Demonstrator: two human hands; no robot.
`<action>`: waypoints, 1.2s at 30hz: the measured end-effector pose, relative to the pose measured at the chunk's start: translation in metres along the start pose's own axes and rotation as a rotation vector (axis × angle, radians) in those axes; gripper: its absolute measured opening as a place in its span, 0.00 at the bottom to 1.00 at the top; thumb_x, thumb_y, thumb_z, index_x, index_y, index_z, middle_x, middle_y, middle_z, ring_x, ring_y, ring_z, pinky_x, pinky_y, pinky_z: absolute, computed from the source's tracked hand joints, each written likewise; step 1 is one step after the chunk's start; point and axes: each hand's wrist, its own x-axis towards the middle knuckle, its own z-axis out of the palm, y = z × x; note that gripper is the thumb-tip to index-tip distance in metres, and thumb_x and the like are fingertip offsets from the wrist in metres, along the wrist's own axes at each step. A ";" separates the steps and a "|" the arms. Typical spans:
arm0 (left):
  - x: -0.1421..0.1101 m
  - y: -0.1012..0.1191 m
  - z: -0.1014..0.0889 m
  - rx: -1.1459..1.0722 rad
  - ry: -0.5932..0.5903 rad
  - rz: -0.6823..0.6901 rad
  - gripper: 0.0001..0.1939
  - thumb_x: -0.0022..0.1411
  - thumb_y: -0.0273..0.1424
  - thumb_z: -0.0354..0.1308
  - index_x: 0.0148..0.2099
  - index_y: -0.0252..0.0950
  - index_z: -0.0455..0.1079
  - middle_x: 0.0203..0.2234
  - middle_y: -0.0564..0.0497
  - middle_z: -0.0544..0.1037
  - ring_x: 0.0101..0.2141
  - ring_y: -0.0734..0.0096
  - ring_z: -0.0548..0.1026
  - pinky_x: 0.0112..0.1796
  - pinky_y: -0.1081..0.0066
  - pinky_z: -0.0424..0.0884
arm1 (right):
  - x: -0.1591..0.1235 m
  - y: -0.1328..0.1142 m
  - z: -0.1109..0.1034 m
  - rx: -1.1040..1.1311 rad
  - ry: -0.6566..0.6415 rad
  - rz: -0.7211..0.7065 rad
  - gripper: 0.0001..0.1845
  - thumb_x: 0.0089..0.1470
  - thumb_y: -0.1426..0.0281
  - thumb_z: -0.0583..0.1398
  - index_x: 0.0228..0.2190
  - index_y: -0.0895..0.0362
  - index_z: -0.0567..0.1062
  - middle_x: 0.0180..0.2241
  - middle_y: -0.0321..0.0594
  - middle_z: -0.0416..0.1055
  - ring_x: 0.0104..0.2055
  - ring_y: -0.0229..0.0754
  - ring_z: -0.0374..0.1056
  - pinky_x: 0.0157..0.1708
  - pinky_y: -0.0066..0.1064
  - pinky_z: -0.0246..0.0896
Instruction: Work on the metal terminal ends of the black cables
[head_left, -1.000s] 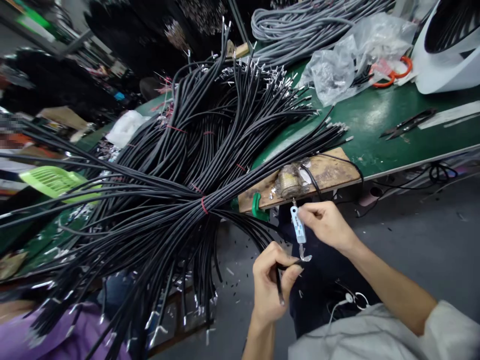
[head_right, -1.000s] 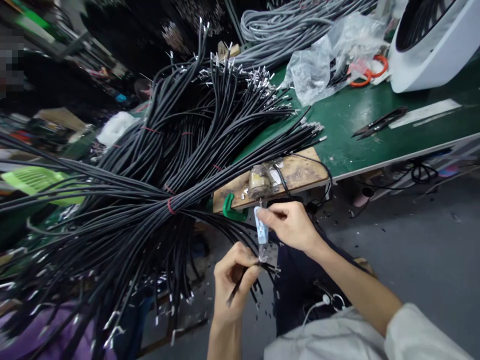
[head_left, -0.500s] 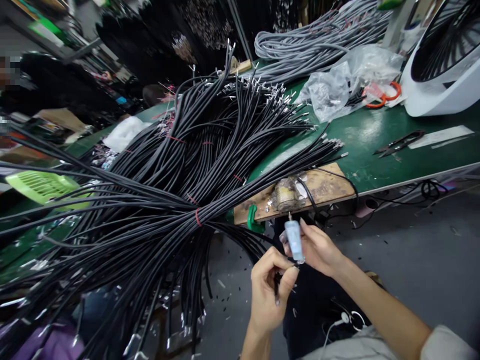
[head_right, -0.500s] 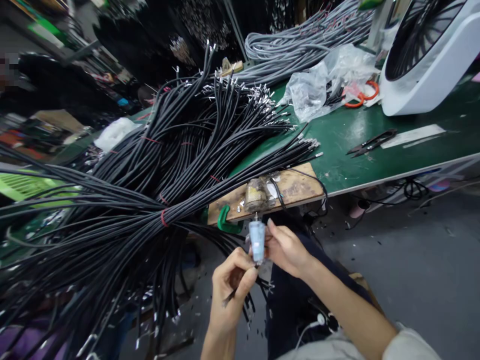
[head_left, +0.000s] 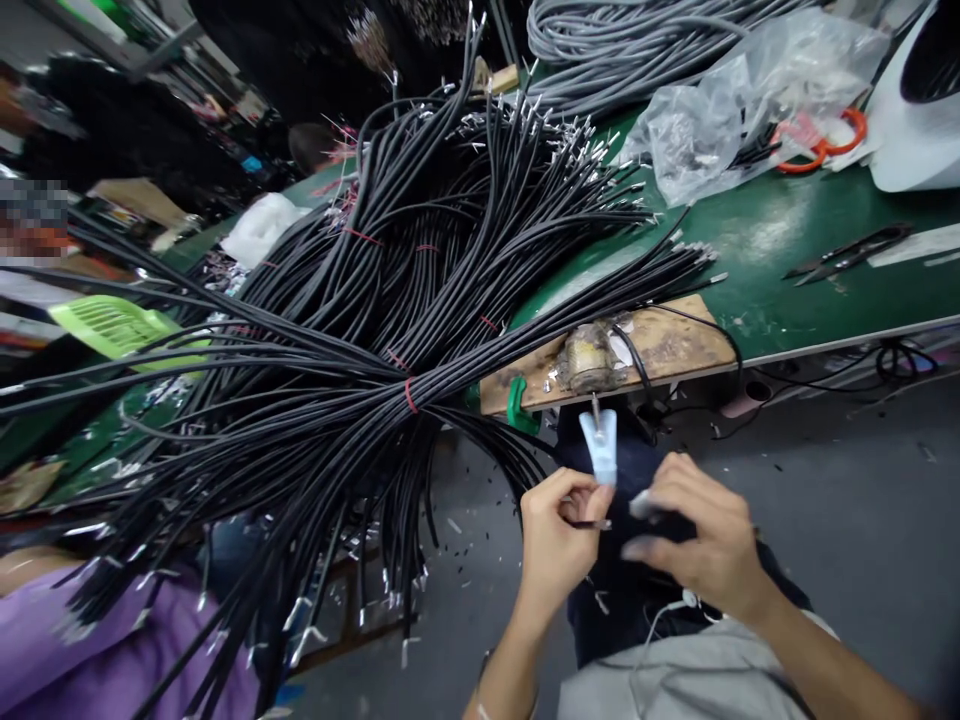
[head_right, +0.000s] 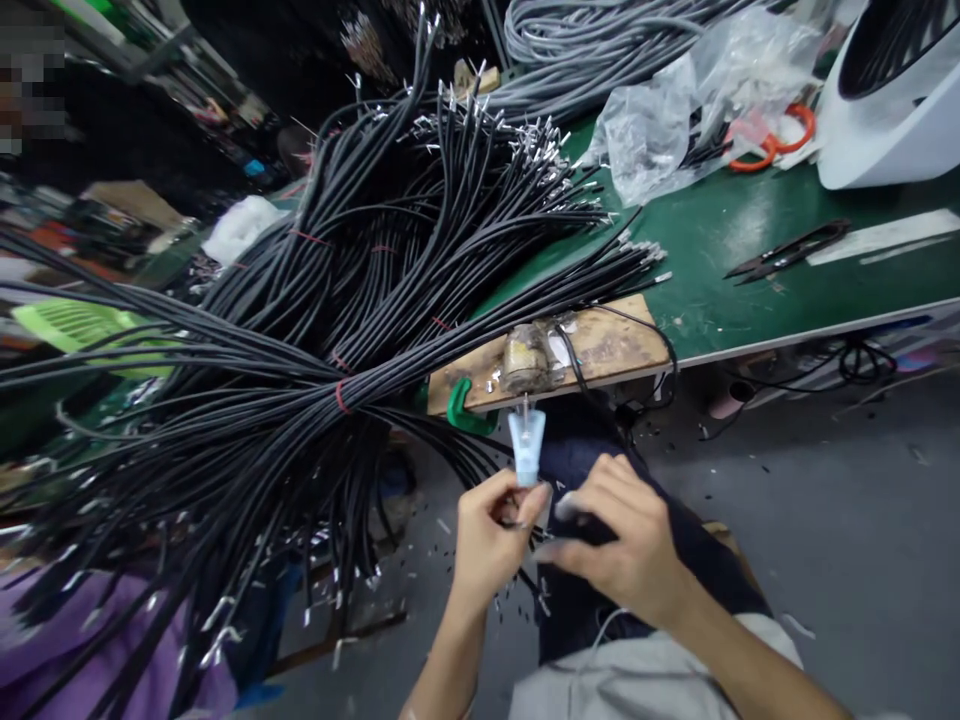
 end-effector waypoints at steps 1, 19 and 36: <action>0.001 0.001 0.002 0.035 0.001 0.006 0.08 0.56 0.28 0.59 0.26 0.33 0.69 0.18 0.55 0.65 0.20 0.78 0.61 0.21 0.77 0.56 | 0.001 -0.005 0.005 -0.070 -0.028 -0.059 0.06 0.49 0.70 0.66 0.29 0.56 0.74 0.24 0.38 0.69 0.29 0.42 0.62 0.34 0.37 0.56; -0.013 0.012 -0.011 -0.048 -0.024 0.107 0.10 0.63 0.32 0.56 0.31 0.33 0.71 0.22 0.54 0.65 0.22 0.78 0.63 0.22 0.77 0.56 | -0.002 0.006 0.038 0.359 0.183 0.129 0.13 0.57 0.76 0.54 0.25 0.55 0.75 0.26 0.39 0.69 0.32 0.42 0.61 0.34 0.37 0.57; -0.003 0.009 -0.012 -0.085 -0.073 0.166 0.09 0.59 0.30 0.61 0.27 0.33 0.72 0.18 0.54 0.68 0.19 0.77 0.66 0.22 0.77 0.60 | 0.007 0.011 0.004 0.006 0.231 0.082 0.08 0.53 0.79 0.59 0.26 0.58 0.75 0.24 0.37 0.68 0.29 0.39 0.60 0.31 0.34 0.57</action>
